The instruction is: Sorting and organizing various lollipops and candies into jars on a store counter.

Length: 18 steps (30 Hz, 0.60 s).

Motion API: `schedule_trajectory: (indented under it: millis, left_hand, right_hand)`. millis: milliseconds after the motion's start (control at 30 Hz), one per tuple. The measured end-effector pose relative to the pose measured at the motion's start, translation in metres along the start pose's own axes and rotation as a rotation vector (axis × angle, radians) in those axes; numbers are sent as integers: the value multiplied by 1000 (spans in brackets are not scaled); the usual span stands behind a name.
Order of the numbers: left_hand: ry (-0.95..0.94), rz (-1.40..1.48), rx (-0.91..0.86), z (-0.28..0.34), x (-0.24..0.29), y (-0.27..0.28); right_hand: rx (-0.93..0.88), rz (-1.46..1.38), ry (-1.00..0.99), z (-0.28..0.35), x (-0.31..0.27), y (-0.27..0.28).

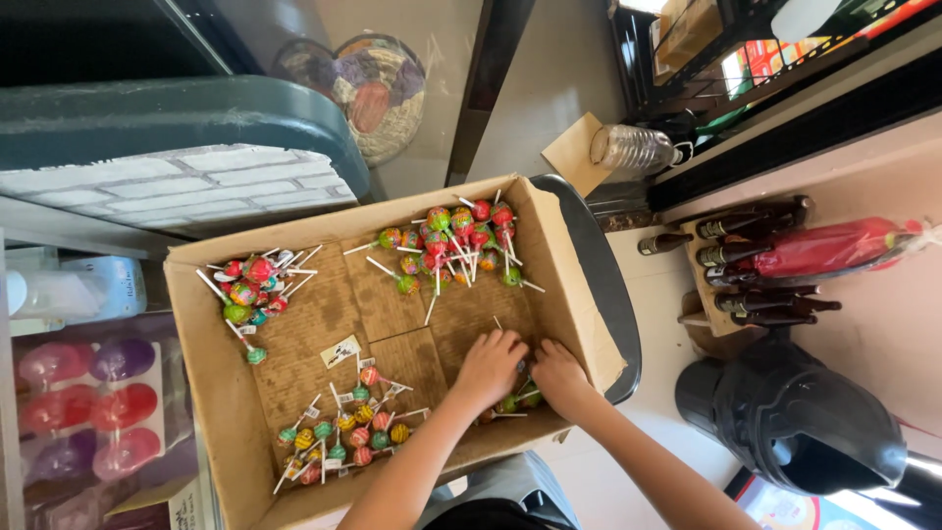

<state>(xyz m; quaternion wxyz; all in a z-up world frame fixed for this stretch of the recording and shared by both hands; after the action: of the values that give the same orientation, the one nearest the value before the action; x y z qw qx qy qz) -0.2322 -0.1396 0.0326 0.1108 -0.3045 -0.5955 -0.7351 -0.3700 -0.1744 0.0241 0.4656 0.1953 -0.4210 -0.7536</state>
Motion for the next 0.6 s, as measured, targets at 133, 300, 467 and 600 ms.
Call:
schedule_trajectory:
  millis: [133,300,467,600]
  left_hand:
    - [-1,123,-41,14,20,-10]
    - [-27,57,-212,13,8,-99]
    - [109,295,-99,14,16,-10]
    - [346,801,111,13,-19,52]
  right_hand:
    - [69,-65,2,10,7,-12]
    - [172,-280,50,26,21,26]
    - [154,-594,-107,42,47,95]
    - [368,-910,-233,47,72,142]
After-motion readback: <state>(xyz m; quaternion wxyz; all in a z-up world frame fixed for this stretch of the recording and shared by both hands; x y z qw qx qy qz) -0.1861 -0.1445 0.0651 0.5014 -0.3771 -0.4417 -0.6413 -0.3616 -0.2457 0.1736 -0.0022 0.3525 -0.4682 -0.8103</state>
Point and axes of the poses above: each hand's wrist, its own z-axis away from the middle knuckle, its own y-axis out of the back of the hand, x = y × z, the point moved 4 cm from there along -z, towards the middle knuckle, and after that the axes turned 4 degrees about -x, right-handed, at the moved point
